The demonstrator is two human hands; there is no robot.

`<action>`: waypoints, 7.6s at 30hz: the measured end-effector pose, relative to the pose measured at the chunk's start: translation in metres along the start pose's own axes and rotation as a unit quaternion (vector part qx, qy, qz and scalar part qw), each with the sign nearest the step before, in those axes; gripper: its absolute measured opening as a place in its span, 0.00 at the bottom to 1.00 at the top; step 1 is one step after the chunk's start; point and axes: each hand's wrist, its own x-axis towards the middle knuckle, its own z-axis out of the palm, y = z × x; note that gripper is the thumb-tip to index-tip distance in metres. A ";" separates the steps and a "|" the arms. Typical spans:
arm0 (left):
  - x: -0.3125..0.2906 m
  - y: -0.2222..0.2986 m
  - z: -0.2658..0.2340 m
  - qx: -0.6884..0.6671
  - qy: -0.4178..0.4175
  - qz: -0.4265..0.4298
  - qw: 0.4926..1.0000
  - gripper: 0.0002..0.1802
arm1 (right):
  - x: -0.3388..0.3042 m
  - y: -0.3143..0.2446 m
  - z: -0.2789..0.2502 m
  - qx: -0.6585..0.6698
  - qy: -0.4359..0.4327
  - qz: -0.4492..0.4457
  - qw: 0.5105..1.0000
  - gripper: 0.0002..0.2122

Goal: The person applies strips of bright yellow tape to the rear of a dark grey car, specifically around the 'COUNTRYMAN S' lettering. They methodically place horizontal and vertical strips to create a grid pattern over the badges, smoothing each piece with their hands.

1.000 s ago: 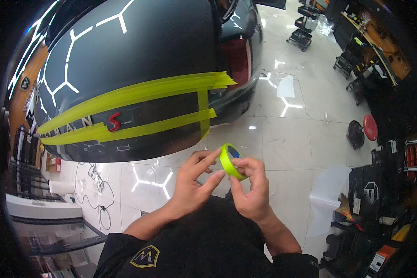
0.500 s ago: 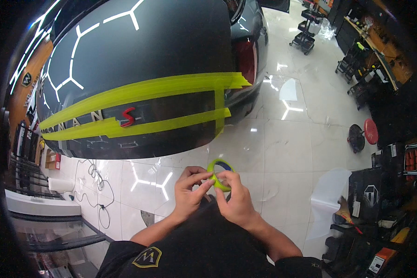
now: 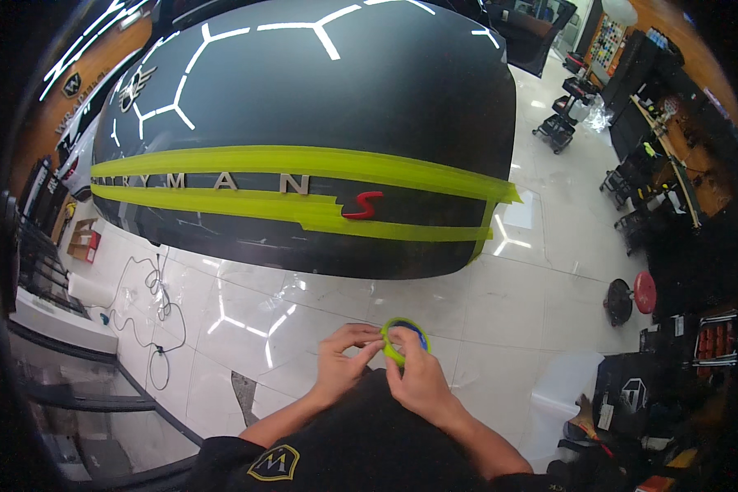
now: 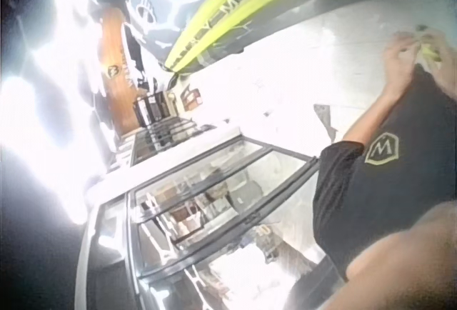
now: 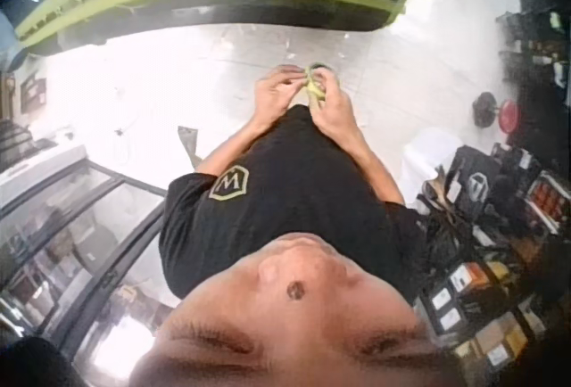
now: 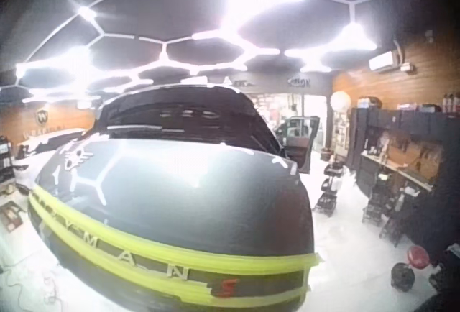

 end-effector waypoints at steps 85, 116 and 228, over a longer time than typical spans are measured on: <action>0.031 0.128 -0.069 -0.023 0.235 0.132 0.963 0.05 | 0.024 -0.028 -0.212 -0.062 -0.124 -0.080 0.987 0.25; 0.117 0.126 -0.054 0.204 0.339 0.103 0.913 0.11 | 0.102 0.035 -0.251 -0.109 0.131 -0.139 0.976 0.18; 0.087 0.108 0.068 0.571 0.104 0.102 0.808 0.62 | 0.150 0.073 -0.219 -0.017 0.085 -0.130 0.988 0.17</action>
